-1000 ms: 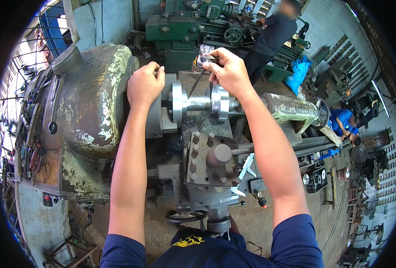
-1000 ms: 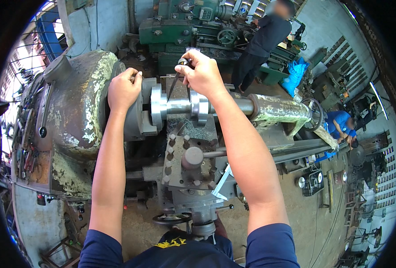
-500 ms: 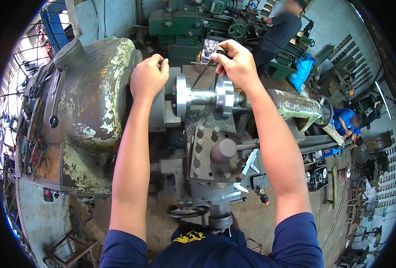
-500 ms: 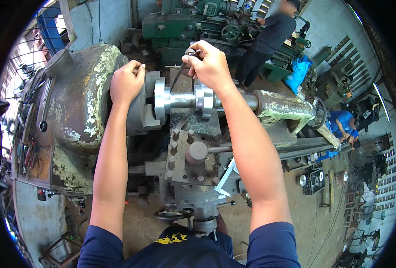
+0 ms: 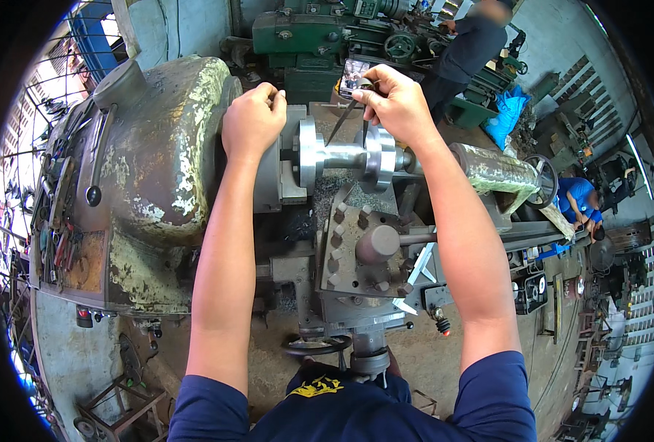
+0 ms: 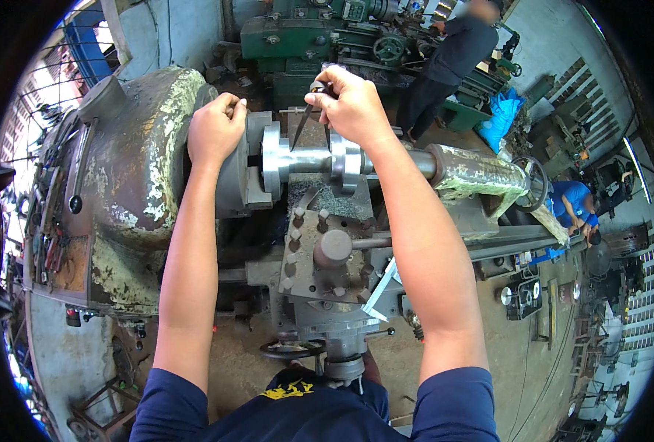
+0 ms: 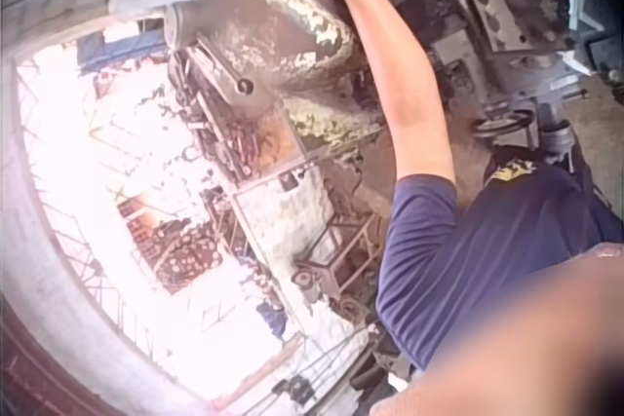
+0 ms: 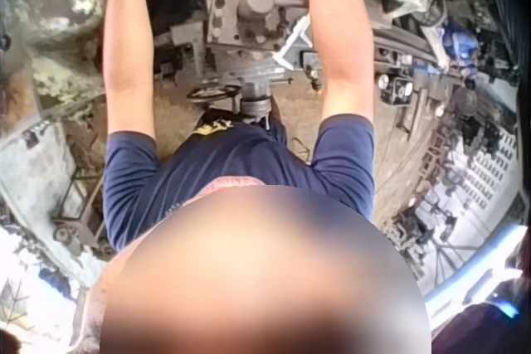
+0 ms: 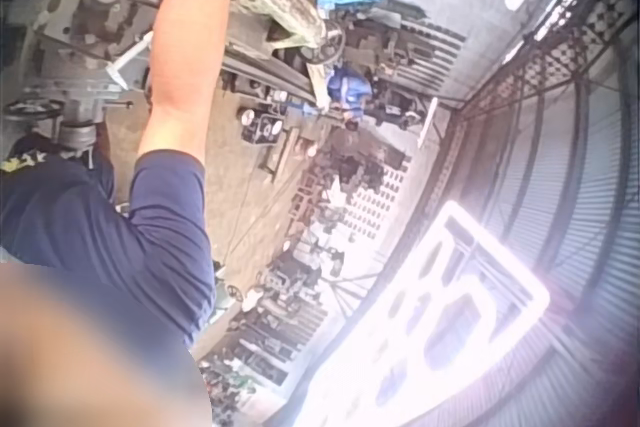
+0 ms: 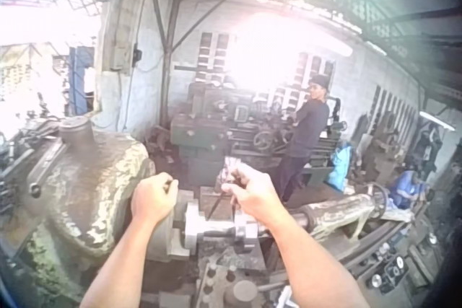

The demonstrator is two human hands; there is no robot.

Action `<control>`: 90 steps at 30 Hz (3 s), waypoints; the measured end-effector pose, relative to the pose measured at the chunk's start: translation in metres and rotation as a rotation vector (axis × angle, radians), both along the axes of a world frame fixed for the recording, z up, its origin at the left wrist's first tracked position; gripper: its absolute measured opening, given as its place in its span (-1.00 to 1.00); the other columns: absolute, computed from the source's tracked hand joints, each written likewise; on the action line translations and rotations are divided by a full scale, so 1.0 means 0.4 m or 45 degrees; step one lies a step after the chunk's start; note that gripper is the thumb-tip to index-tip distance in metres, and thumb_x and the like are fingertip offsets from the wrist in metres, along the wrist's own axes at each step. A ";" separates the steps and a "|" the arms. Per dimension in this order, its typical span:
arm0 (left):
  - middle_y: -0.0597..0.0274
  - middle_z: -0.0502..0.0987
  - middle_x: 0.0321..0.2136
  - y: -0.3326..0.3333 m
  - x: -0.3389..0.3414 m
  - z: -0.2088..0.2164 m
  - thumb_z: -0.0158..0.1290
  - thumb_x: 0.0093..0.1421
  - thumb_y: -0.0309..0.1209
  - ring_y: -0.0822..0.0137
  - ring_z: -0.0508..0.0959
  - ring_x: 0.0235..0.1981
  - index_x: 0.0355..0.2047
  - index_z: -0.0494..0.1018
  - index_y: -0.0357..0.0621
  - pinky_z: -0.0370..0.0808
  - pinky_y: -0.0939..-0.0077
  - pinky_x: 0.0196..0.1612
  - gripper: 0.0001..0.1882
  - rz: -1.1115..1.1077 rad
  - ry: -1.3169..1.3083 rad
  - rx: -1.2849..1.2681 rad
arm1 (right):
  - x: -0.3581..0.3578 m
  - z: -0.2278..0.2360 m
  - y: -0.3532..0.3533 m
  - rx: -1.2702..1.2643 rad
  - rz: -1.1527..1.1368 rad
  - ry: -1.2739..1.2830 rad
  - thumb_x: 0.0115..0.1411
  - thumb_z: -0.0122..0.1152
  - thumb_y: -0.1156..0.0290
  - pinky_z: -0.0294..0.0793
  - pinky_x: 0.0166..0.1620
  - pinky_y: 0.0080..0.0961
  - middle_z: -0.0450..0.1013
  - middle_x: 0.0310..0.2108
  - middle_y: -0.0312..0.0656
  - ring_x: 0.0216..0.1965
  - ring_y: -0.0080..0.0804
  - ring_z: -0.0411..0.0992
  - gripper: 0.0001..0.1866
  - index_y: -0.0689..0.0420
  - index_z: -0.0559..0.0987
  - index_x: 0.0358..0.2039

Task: The person uses a caliper to measure the diameter of a metal shaft mounted on a lathe. They repeatedly adjust the caliper jaws and reposition the tool to take multiple measurements along the shaft's length while a coworker observes.

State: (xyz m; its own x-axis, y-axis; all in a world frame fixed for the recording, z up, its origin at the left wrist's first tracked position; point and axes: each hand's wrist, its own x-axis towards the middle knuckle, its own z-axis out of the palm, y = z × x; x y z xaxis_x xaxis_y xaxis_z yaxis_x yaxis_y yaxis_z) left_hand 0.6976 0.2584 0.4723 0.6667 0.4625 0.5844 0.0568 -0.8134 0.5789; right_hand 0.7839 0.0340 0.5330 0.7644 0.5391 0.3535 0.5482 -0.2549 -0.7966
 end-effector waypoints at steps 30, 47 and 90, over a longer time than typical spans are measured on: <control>0.05 0.66 -0.38 -0.001 0.001 -0.004 0.14 0.26 -0.24 -0.02 0.66 -0.36 -0.34 0.60 -0.11 0.57 0.13 -0.30 -0.79 -0.017 -0.059 -0.005 | -0.008 -0.002 0.002 0.179 0.026 0.065 0.18 0.37 0.53 0.47 -0.47 -0.57 0.55 -0.53 -0.24 -0.59 -0.63 0.50 -0.84 0.27 0.56 -0.28; 0.06 0.66 -0.36 -0.002 -0.004 -0.003 0.13 0.27 -0.23 -0.04 0.65 -0.33 -0.33 0.59 -0.10 0.56 0.10 -0.28 -0.79 -0.025 -0.036 0.055 | -0.021 0.000 0.002 0.092 0.061 -0.052 0.15 0.43 0.52 0.50 -0.47 -0.53 0.56 -0.53 -0.20 -0.59 -0.60 0.51 -0.80 0.25 0.56 -0.28; 0.07 0.65 -0.51 0.001 0.003 -0.008 0.22 0.22 -0.29 0.11 0.66 -0.48 -0.34 0.63 -0.14 0.56 0.29 -0.38 -0.82 -0.012 -0.151 0.018 | -0.026 0.057 -0.071 -0.042 0.323 0.220 0.04 0.44 0.71 0.48 -0.43 -0.63 0.54 -0.46 -0.28 -0.49 -0.65 0.44 -0.81 0.30 0.58 -0.35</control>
State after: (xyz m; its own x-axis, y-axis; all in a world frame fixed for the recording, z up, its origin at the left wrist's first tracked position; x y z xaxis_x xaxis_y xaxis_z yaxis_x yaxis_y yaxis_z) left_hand 0.6989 0.2588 0.4691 0.5965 0.4477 0.6662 -0.0190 -0.8218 0.5694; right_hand 0.7734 0.0057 0.5558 0.6512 0.7295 0.2092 0.4548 -0.1544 -0.8771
